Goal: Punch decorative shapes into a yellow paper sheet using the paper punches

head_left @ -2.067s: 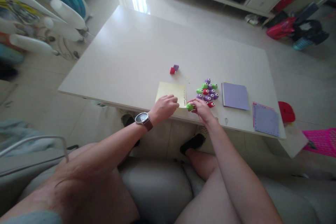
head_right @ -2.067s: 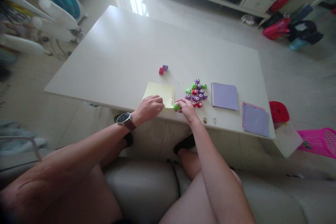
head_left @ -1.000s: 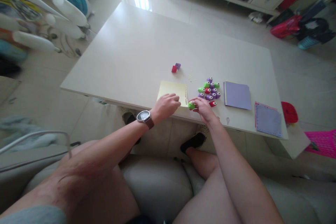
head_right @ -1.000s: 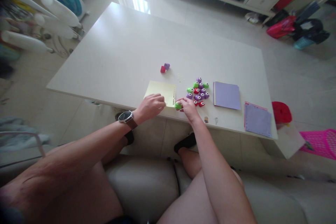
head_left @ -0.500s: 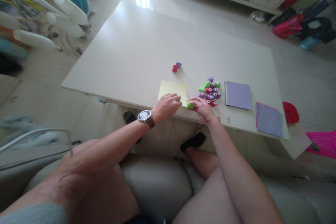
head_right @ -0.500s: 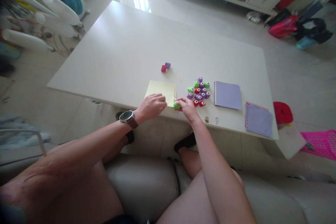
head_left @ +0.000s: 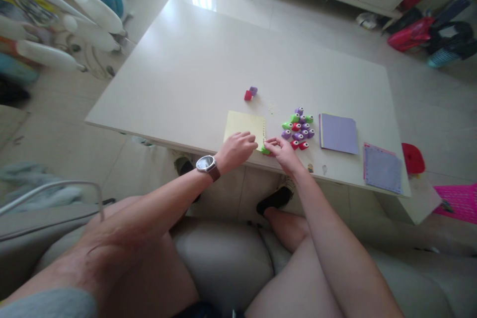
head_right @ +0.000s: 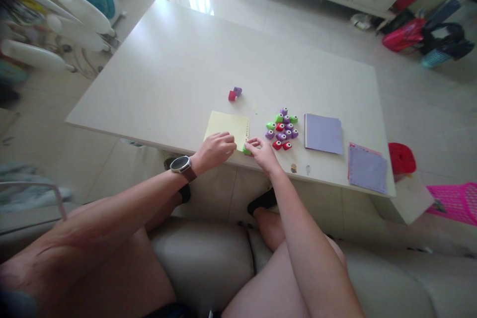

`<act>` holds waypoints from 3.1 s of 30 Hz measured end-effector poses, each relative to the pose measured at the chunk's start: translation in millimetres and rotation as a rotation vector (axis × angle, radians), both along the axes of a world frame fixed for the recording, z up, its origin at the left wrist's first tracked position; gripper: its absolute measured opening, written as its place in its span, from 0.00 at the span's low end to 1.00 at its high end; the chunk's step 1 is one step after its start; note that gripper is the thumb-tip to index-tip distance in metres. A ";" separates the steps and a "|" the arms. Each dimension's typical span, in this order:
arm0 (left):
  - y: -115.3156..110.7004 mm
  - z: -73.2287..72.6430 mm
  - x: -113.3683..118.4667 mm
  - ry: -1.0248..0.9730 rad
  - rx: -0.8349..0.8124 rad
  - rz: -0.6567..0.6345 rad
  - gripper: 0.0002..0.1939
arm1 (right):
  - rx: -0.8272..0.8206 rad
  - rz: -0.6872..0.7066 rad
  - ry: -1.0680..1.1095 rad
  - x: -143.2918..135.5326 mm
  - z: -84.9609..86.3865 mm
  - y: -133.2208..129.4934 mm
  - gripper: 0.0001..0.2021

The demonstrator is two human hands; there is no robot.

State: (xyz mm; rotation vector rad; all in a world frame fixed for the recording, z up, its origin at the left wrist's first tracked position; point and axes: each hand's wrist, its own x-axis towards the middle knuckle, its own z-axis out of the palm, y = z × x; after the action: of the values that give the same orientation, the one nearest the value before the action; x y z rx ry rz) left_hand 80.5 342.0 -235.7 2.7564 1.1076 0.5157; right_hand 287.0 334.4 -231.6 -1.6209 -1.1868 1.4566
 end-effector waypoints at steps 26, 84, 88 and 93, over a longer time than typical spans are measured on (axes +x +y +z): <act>4.7 -25.8 -5.2 -0.109 -0.271 0.126 0.20 | 0.200 0.124 -0.420 12.5 -4.3 2.5 0.08; 9.1 -22.4 -4.0 -0.064 -0.402 0.110 0.23 | 0.081 0.095 -0.566 -6.4 -10.3 12.7 0.09; 9.1 -22.7 -4.4 -0.065 -0.408 0.104 0.23 | 0.033 0.098 -0.453 -0.6 -11.3 14.0 0.08; 8.7 -22.9 -5.9 -0.061 -0.393 0.097 0.22 | -0.031 0.105 -0.255 6.8 -5.5 14.4 0.09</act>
State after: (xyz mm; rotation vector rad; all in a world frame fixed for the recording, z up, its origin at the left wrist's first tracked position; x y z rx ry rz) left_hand 74.6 350.7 -258.6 2.3451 1.1874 0.3452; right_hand 293.8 348.8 -237.1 -1.8311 -1.4149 1.3663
